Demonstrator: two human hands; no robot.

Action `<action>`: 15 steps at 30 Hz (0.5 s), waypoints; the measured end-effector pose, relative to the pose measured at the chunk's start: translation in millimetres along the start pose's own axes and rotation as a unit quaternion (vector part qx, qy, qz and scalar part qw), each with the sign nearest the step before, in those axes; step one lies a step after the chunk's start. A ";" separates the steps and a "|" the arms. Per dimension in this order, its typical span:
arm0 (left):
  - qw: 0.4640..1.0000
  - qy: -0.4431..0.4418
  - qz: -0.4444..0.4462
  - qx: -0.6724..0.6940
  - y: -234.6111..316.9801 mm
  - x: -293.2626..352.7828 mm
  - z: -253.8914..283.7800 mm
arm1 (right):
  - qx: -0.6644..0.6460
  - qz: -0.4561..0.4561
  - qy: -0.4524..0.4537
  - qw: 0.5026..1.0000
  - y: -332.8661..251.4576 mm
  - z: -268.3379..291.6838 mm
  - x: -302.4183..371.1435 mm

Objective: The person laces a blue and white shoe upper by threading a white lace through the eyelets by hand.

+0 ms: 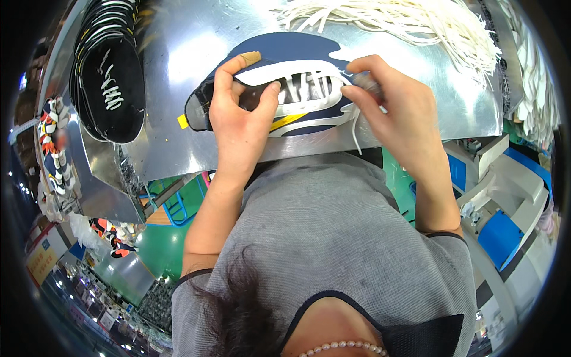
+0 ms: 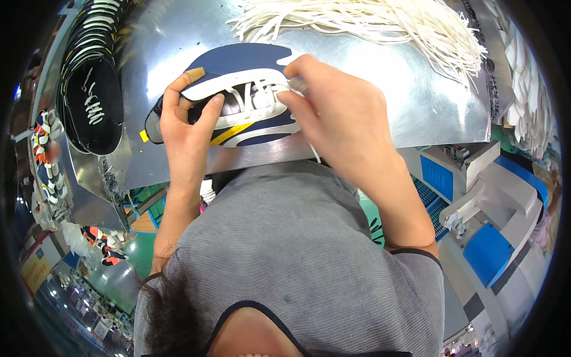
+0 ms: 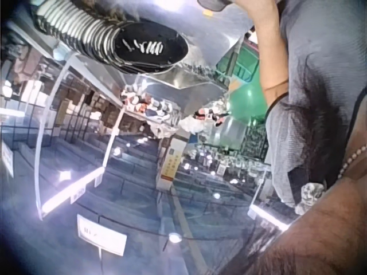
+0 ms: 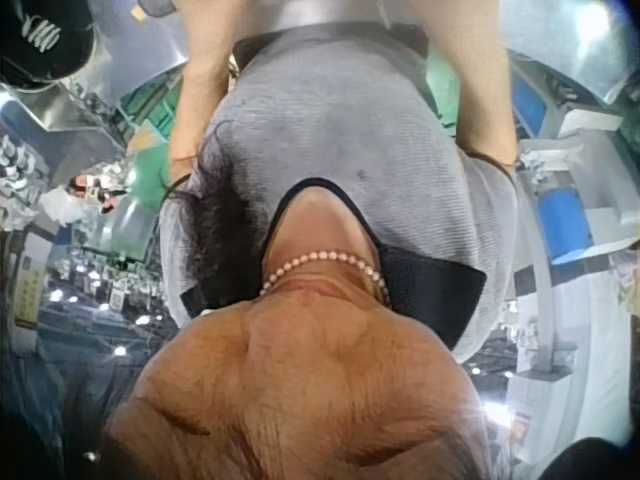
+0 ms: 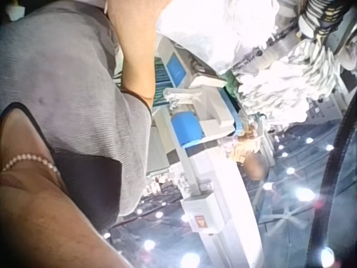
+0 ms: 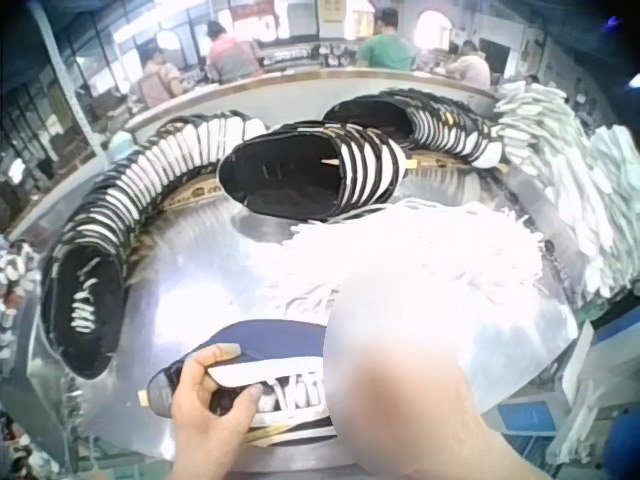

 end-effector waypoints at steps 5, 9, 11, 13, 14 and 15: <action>0.999 -0.019 0.030 0.017 -2.0 -12.6 -6.7 | -0.053 -0.046 0.032 0.997 35.1 -16.5 7.9; 0.938 -0.179 0.071 0.289 -8.7 -16.2 -0.9 | -0.090 -0.027 0.072 0.993 52.4 -21.7 5.2; 0.971 -0.159 0.110 0.137 -3.9 -4.0 4.2 | -0.158 -0.032 0.088 0.983 63.0 -26.4 6.1; 0.979 -0.169 -0.021 -0.114 28.2 13.4 2.9 | -0.222 -0.033 0.099 0.969 68.9 -23.6 6.2; 0.949 -0.192 -0.094 -0.233 44.8 22.5 -7.2 | -0.294 -0.055 0.097 0.949 74.2 -20.9 6.3; 0.900 -0.208 -0.161 -0.348 58.8 34.0 -21.1 | -0.364 -0.076 0.090 0.924 74.8 -19.2 6.9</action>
Point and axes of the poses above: each hand's wrist, its own x-axis away from the middle knuckle, its own z-axis out of the back of the hand, y = z × x, the point moved 10 cm from there along -x, towards the middle knuckle, and after that the axes turned 6 degrees about -y, right-handed, at the moved point
